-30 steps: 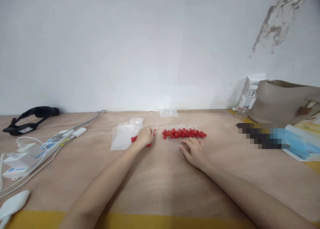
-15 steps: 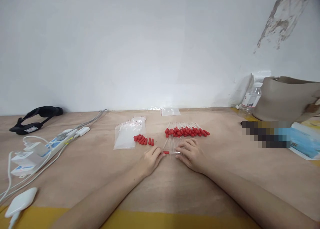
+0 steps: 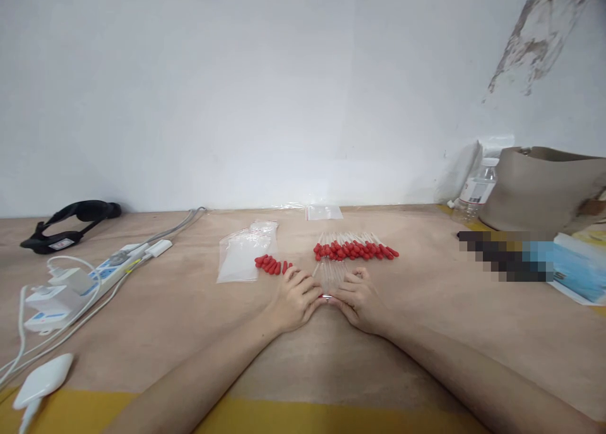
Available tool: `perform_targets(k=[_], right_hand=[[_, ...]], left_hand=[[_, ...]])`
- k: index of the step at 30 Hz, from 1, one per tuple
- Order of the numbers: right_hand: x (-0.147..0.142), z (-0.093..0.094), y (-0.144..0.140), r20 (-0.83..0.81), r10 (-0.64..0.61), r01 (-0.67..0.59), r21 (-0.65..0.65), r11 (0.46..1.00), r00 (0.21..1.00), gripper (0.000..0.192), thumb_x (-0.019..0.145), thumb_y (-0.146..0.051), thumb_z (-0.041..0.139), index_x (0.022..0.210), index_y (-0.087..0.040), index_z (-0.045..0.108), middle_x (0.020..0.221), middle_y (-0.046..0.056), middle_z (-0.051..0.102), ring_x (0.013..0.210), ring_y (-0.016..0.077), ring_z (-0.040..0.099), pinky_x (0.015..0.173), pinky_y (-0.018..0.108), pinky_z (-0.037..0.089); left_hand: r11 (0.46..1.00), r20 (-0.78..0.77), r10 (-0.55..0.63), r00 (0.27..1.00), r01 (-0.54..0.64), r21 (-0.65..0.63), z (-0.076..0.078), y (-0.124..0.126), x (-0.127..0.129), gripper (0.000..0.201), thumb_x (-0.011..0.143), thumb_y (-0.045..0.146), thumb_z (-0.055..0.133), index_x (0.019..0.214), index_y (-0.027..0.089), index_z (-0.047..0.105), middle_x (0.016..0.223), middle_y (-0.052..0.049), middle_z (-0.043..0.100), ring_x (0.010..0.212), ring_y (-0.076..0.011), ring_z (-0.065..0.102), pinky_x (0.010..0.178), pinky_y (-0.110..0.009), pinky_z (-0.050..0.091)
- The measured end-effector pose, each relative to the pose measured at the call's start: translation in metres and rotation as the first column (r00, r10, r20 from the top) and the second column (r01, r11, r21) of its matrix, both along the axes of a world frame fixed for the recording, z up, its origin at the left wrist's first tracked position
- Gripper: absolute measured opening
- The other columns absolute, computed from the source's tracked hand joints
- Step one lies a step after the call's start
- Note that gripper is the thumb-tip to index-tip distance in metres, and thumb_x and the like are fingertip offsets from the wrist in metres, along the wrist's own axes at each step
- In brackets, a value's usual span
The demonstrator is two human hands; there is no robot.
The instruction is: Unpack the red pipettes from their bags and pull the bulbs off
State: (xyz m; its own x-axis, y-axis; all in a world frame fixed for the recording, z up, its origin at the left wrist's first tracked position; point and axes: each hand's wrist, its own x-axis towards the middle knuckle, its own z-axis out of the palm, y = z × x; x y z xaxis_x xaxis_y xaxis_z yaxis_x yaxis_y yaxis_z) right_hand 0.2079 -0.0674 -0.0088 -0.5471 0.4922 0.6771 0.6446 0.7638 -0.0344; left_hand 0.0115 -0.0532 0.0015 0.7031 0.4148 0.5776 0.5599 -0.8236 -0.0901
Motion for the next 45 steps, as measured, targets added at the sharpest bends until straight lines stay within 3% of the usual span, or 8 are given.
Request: perform_targets(k=[9,16,18,20,25,30,34,45], right_hand=[[0.009,0.002,-0.003,0.089,-0.04,0.033,0.077,0.997,0.995,0.025,0.087,-0.026,0.039,0.087,-0.025,0.064,0.06,-0.001,0.059,0.064,0.0118,0.042,0.075,0.033,0.025],[0.025,-0.002,-0.004,0.135,0.027,-0.045,0.133,0.99,0.99,0.03,0.088,-0.02,0.037,0.105,-0.032,0.058,0.065,-0.004,0.059,0.065,0.0113,0.044,0.079,0.034,0.026],[0.038,-0.001,0.0,0.108,-0.014,0.001,0.119,0.993,0.994,0.031,0.087,-0.02,0.036,0.106,-0.033,0.058,0.066,-0.003,0.06,0.067,0.0116,0.045,0.08,0.034,0.027],[0.051,0.0,0.008,0.002,-0.168,0.167,0.102,0.981,0.986,0.029,0.086,-0.022,0.039,0.106,-0.029,0.059,0.066,-0.001,0.059,0.07,0.0127,0.048,0.079,0.034,0.027],[0.06,-0.007,0.026,-0.096,-0.499,0.499,-0.032,0.866,0.861,0.028,0.082,-0.022,0.042,0.102,-0.019,0.061,0.078,0.004,0.063,0.077,0.016,0.054,0.073,0.031,0.028],[0.046,-0.011,0.026,-0.072,-0.571,0.559,-0.14,0.817,0.818,0.018,0.078,-0.019,0.041,0.087,-0.019,0.057,0.073,0.001,0.064,0.071,0.0155,0.056,0.074,0.03,0.026],[0.037,-0.008,0.027,-0.04,-0.553,0.544,-0.131,0.829,0.832,0.016,0.078,-0.018,0.041,0.078,-0.019,0.056,0.07,0.001,0.064,0.071,0.0149,0.056,0.072,0.029,0.025],[0.028,-0.01,0.024,-0.008,-0.467,0.463,-0.123,0.878,0.884,0.021,0.084,-0.028,0.041,0.083,-0.023,0.061,0.081,0.002,0.064,0.081,0.0165,0.054,0.08,0.034,0.023]], left_hand=[[0.997,-0.054,-0.012,0.998,0.008,-0.082,0.004,-0.003,-0.002,0.02,0.087,0.026,0.042,0.079,0.018,0.059,0.08,-0.003,0.06,0.084,-0.0167,0.05,0.089,-0.038,0.03],[0.993,-0.054,-0.032,0.998,0.025,-0.12,0.002,-0.006,-0.007,0.02,0.087,0.025,0.041,0.08,0.018,0.058,0.079,-0.003,0.06,0.085,-0.0162,0.05,0.09,-0.037,0.03],[0.989,-0.006,0.02,1.0,-0.021,-0.149,0.001,-0.003,-0.017,0.022,0.088,0.024,0.039,0.079,0.018,0.058,0.078,-0.003,0.06,0.083,-0.0158,0.051,0.088,-0.036,0.032],[0.976,0.083,0.129,0.988,-0.112,-0.185,0.003,0.003,-0.031,0.024,0.088,0.025,0.037,0.081,0.018,0.058,0.081,-0.004,0.06,0.082,-0.016,0.051,0.083,-0.034,0.035],[0.853,0.191,0.468,0.863,-0.384,-0.353,0.024,0.029,-0.062,0.029,0.087,0.033,0.037,0.084,0.02,0.062,0.082,-0.004,0.056,0.078,-0.0151,0.054,0.072,-0.026,0.041],[0.682,0.006,0.671,0.741,-0.614,-0.397,0.043,0.055,-0.062,0.026,0.08,0.033,0.045,0.099,0.02,0.056,0.08,-0.002,0.06,0.074,-0.017,0.056,0.067,-0.026,0.04],[0.591,-0.137,0.734,0.665,-0.726,-0.351,0.042,0.066,-0.055,0.019,0.077,0.029,0.047,0.091,0.019,0.056,0.074,-0.003,0.063,0.078,-0.0202,0.058,0.067,-0.027,0.04],[0.599,-0.046,0.756,0.653,-0.718,-0.355,0.051,0.078,-0.055,0.028,0.079,0.041,0.043,0.078,0.018,0.059,0.082,-0.006,0.064,0.085,-0.0215,0.057,0.074,-0.029,0.04]])
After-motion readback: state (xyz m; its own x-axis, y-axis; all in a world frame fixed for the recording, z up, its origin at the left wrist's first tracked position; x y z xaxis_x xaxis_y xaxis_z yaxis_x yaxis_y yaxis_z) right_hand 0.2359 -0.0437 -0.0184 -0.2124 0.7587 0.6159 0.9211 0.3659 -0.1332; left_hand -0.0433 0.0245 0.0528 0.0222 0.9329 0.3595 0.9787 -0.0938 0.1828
